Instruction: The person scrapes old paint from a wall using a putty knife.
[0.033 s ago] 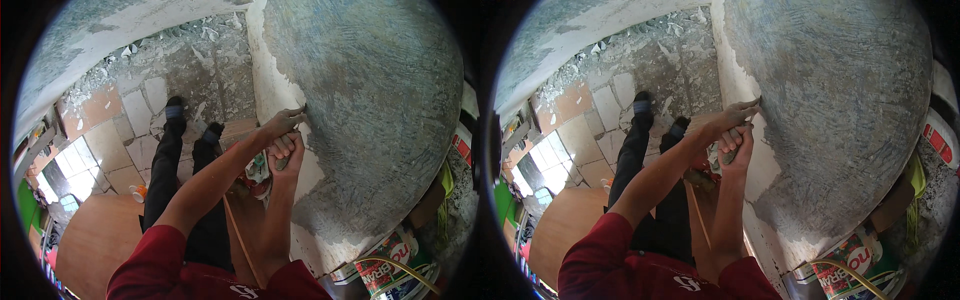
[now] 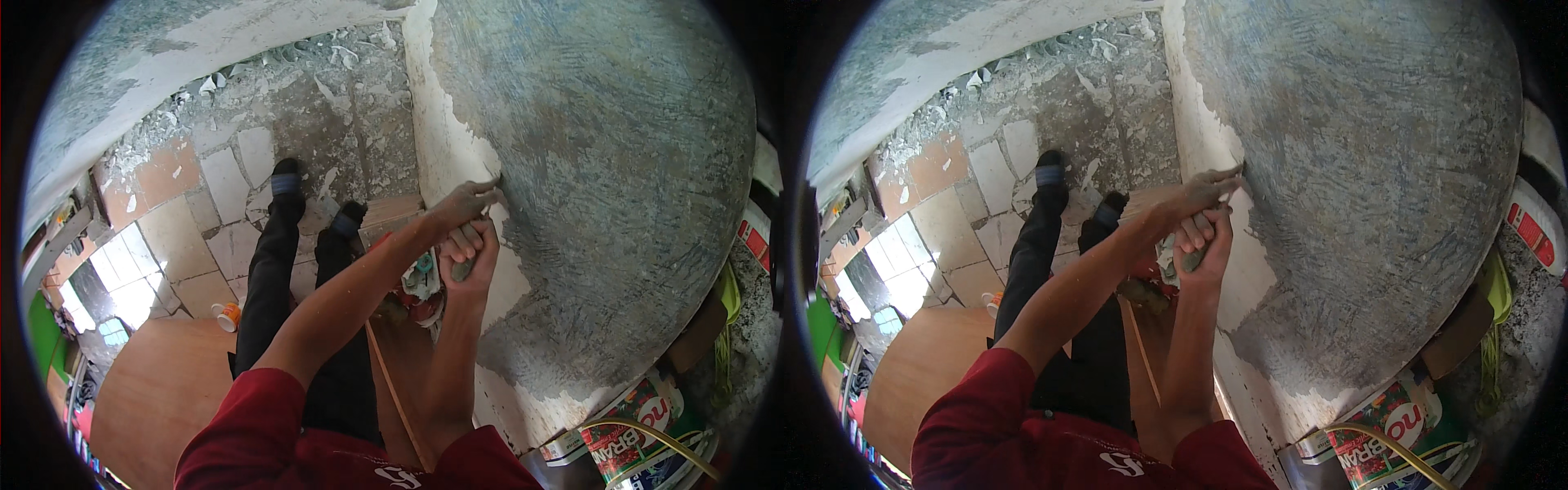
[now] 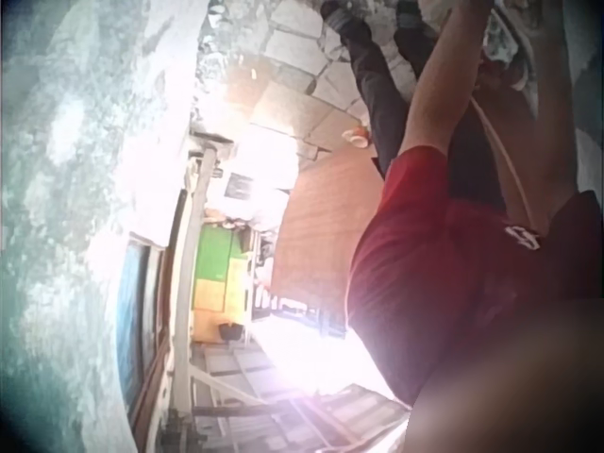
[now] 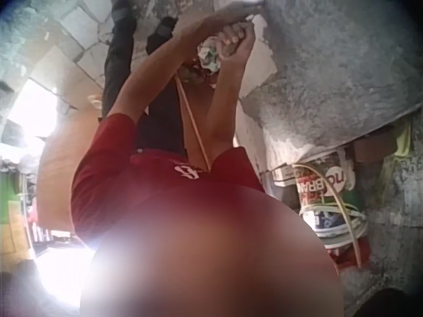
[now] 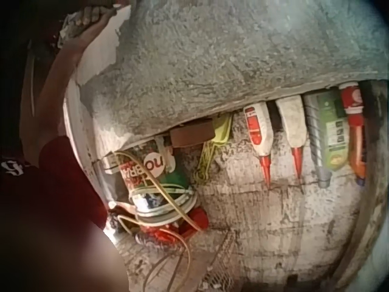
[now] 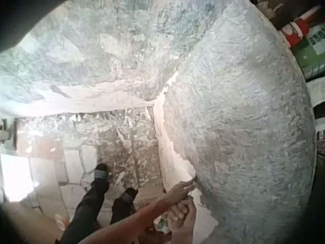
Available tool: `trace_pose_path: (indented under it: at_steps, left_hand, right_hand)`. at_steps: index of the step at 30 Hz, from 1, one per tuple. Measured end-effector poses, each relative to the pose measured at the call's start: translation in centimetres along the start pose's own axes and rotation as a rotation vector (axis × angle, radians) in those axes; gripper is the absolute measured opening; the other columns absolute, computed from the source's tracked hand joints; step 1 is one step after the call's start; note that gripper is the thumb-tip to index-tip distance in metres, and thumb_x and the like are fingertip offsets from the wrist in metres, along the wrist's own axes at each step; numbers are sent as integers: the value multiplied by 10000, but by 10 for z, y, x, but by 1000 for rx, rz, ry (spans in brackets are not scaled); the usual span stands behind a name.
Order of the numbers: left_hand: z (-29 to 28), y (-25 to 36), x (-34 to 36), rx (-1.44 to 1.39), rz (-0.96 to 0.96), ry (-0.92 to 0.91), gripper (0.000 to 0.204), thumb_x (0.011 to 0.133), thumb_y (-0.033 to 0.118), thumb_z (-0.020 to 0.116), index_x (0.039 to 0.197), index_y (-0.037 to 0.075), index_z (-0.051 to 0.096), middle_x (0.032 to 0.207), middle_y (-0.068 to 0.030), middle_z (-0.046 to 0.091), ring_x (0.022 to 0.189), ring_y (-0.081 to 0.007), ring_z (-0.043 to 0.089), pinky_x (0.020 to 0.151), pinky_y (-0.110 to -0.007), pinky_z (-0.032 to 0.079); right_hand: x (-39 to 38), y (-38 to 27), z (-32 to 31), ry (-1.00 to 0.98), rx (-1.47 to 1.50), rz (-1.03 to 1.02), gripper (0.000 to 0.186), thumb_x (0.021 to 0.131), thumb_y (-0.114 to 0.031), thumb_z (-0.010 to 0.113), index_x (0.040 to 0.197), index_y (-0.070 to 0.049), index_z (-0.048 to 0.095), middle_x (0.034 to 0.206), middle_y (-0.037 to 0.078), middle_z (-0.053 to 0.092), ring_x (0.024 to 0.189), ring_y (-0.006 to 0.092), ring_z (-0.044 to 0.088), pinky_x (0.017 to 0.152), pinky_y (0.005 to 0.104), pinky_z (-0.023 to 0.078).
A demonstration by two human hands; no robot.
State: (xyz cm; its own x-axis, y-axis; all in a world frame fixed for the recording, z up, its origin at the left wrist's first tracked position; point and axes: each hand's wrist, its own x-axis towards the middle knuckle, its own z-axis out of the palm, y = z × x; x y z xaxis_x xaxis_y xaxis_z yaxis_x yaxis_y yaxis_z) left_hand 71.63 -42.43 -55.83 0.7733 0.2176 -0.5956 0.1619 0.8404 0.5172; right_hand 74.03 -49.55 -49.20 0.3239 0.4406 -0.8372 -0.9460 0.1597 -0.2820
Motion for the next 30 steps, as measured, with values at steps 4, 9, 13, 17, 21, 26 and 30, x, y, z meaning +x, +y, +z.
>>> trace_pose_path:
  at_steps: [4, 9, 13, 17, 21, 26, 30]
  left_hand:
    - [17, -13, -8, 61, 77, 25, 538, 917, 349, 517, 1331, 18, 424, 954, -89, 599, 806, -128, 538, 762, -282, 454]
    - [2, 2, 14, -4, 30, 41, 429, 954, 310, 465, 1192, -42, 517, 729, -39, 519, 620, -120, 523, 579, -279, 480]
    - [-8, -9, 15, 27, 82, -1, 410, 956, 290, 467, 1184, -47, 522, 697, -31, 505, 595, -102, 506, 535, -264, 462]
    - [13, -34, 4, 145, 288, 106, 491, 938, 303, 492, 1324, 6, 429, 690, -34, 494, 602, -117, 490, 574, -276, 455]
    - [1, -13, 13, 63, 176, 38, 378, 946, 287, 477, 1127, -37, 553, 674, -33, 496, 566, -113, 473, 551, -280, 444]
    - [6, -4, 8, 4, 2, 77, 345, 947, 276, 470, 1045, -40, 568, 680, -32, 514, 561, -108, 478, 552, -279, 448]
    - [14, -43, 5, 206, 340, 143, 343, 952, 263, 463, 1066, -47, 559, 705, -47, 539, 554, -111, 506, 528, -272, 457]
  right_hand:
    - [-19, -7, -10, -64, 24, 40, 195, 872, -66, 437, 686, -122, 428, 497, -49, 393, 374, 86, 391, 337, 232, 345]
    - [12, -18, -3, -77, 115, 115, 204, 880, -68, 427, 680, -107, 424, 500, -43, 387, 385, 86, 391, 351, 242, 366]
    - [10, -4, -6, -52, 27, 46, 187, 870, -59, 422, 687, -96, 432, 498, -41, 387, 392, 88, 402, 361, 246, 392]
    - [-17, -5, -15, -92, -35, 57, 191, 866, -59, 420, 679, -100, 426, 496, -41, 391, 387, 89, 405, 358, 247, 392]
    - [9, -13, -13, -67, 7, 89, 157, 861, -58, 418, 715, -107, 446, 496, -44, 390, 371, 90, 389, 341, 251, 369]
    - [15, -10, -18, -54, 99, 85, 159, 860, -52, 418, 717, -109, 456, 496, -42, 385, 376, 94, 392, 337, 254, 363]
    - [-16, -4, -27, -104, 45, 80, 233, 858, -51, 423, 633, -109, 427, 494, -40, 378, 385, 95, 395, 342, 250, 366]
